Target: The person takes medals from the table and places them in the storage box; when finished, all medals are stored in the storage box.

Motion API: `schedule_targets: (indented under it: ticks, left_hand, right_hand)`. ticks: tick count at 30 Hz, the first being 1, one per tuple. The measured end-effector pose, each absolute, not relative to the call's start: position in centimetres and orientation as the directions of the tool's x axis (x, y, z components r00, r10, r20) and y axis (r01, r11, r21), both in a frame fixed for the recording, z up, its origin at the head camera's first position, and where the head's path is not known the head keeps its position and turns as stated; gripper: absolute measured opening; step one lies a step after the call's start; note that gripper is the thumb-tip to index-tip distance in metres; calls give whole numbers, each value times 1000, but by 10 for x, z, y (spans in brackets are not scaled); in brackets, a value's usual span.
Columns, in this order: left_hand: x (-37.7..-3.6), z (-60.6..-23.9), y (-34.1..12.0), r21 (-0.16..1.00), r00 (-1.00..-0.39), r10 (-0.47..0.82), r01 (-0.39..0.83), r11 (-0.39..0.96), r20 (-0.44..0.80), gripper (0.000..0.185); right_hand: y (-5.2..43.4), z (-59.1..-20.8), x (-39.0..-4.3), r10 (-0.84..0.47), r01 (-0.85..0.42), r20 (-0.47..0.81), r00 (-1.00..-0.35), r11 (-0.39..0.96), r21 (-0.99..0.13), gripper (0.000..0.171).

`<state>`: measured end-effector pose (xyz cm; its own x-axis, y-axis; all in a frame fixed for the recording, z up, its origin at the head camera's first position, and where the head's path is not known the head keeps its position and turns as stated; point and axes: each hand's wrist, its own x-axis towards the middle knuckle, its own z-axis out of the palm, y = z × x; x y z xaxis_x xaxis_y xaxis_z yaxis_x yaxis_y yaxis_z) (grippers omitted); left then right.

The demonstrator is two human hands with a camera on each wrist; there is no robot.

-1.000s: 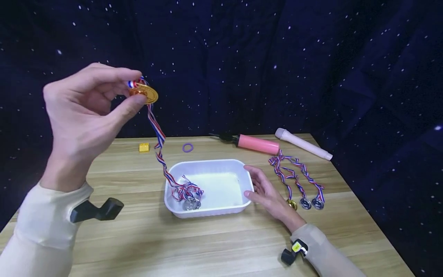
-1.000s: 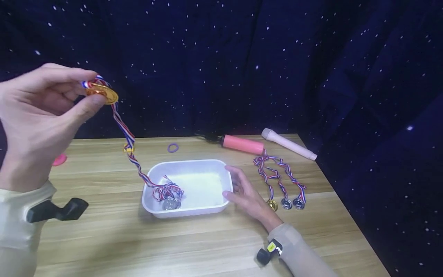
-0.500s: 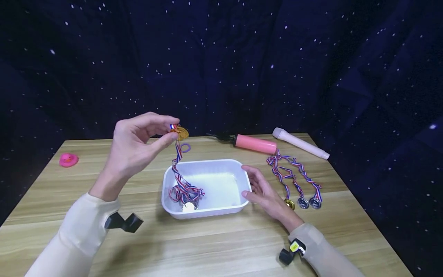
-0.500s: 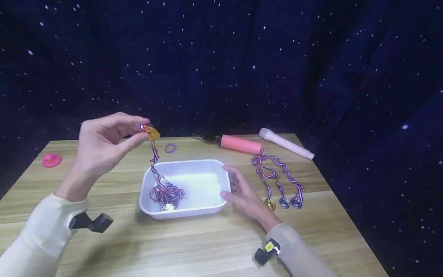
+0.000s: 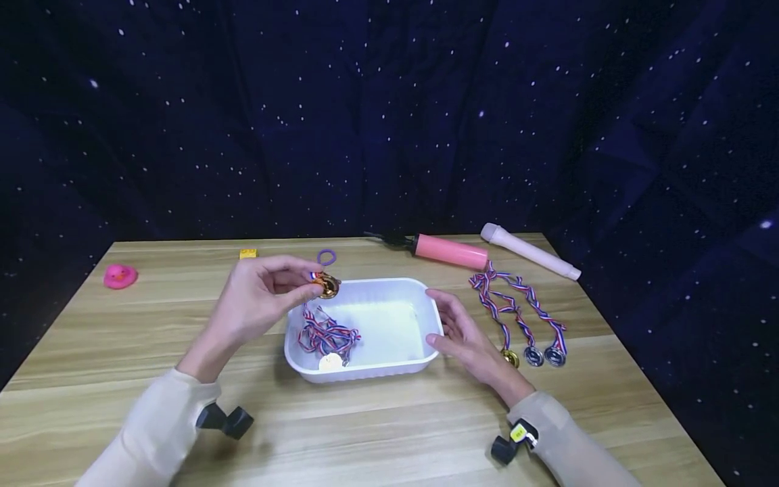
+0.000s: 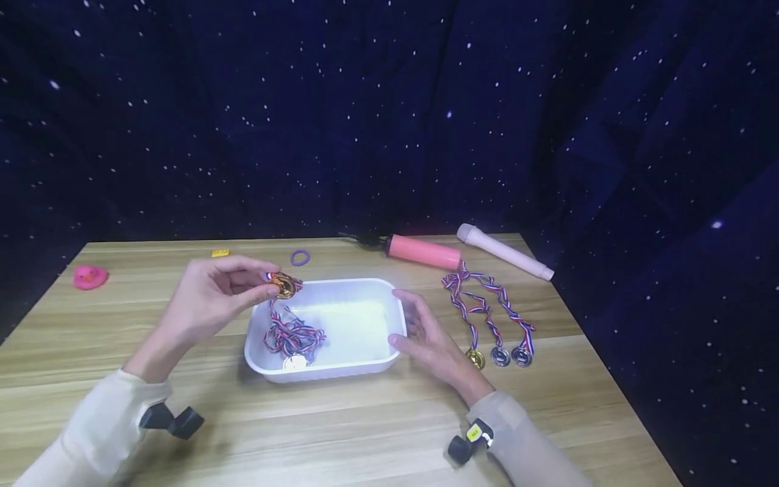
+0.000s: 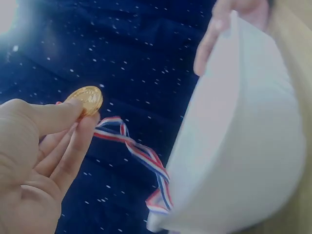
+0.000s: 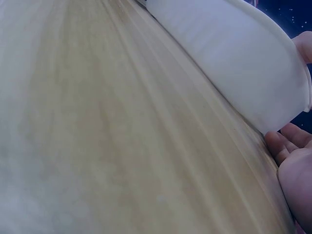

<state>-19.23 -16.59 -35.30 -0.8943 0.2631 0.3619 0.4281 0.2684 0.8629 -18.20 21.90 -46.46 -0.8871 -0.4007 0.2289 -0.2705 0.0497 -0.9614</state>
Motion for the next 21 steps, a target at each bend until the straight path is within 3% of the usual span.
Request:
schedule_targets:
  ticks: [5, 13, 21]
  left_hand:
    - [-191, -373, -169, 882, -914, 296, 365, 296, 279, 27]
    - [-189, -392, -170, 838, -903, 355, 379, 393, 242, 23]
    - [-189, -399, -163, 675, -846, 455, 508, 535, 277, 22]
  right_hand:
    - [219, -467, -183, -404, -273, 230, -886, 52, -960, 79]
    - [219, -465, -182, -397, -275, 234, -888, 49, -960, 81]
    - [218, -467, -182, -401, -279, 233, -886, 58, -959, 80]
